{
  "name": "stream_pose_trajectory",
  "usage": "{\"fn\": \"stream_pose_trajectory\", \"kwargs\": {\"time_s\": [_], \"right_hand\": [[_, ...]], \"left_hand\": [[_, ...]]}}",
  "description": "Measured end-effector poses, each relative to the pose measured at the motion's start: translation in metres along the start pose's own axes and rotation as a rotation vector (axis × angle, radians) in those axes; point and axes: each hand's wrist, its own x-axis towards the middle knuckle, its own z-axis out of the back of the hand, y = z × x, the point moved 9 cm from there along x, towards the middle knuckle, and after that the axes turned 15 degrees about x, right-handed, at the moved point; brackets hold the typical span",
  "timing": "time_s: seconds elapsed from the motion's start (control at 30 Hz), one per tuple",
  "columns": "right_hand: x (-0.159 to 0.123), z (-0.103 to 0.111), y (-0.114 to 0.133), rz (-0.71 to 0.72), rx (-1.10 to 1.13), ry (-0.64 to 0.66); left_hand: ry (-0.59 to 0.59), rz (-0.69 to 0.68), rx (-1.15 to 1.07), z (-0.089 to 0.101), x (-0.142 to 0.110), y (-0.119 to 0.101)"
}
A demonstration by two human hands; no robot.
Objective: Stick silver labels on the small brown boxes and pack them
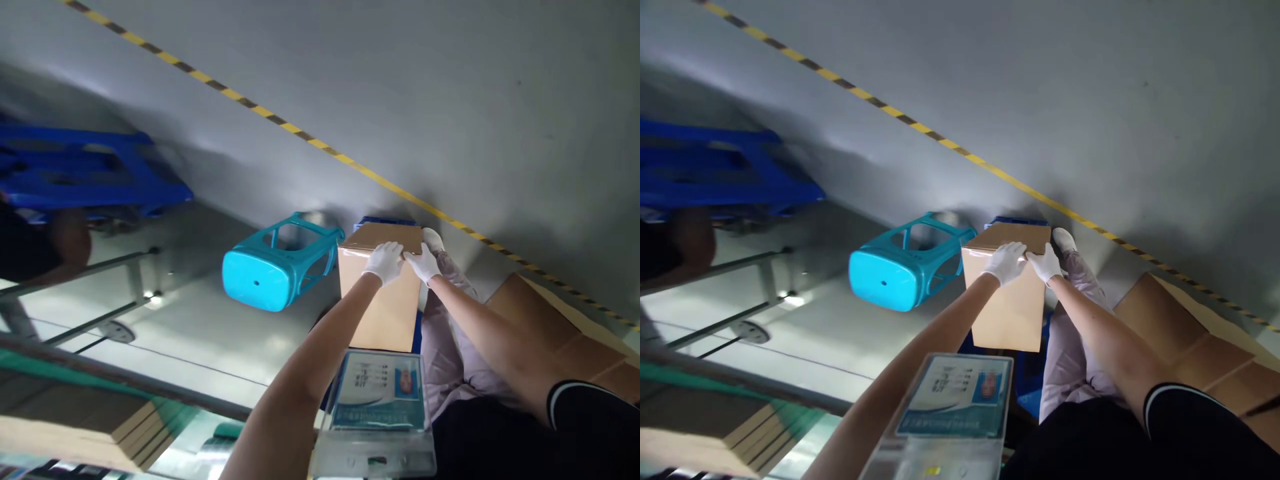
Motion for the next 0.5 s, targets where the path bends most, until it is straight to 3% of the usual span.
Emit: {"fn": "stream_pose_trajectory", "kwargs": {"time_s": [0.17, 0.3, 0.4, 0.5], "right_hand": [[0.011, -0.01, 0.027, 0.106, -0.191, 0.121], [0.009, -0.02, 0.045, 0.217, -0.322, 0.21], [0.006, -0.02, 0.05, 0.253, -0.399, 0.235], [0.002, -0.016, 0.055, 0.259, -0.452, 0.232]], "left_hand": [[-0.085, 0.367, -0.05, 0.023, -0.042, 0.088], [-0.083, 0.548, -0.11, 0.022, -0.044, 0.135], [-0.103, 0.581, -0.145, 0.021, -0.033, 0.146], [-0.15, 0.491, -0.18, 0.024, -0.021, 0.124]]}}
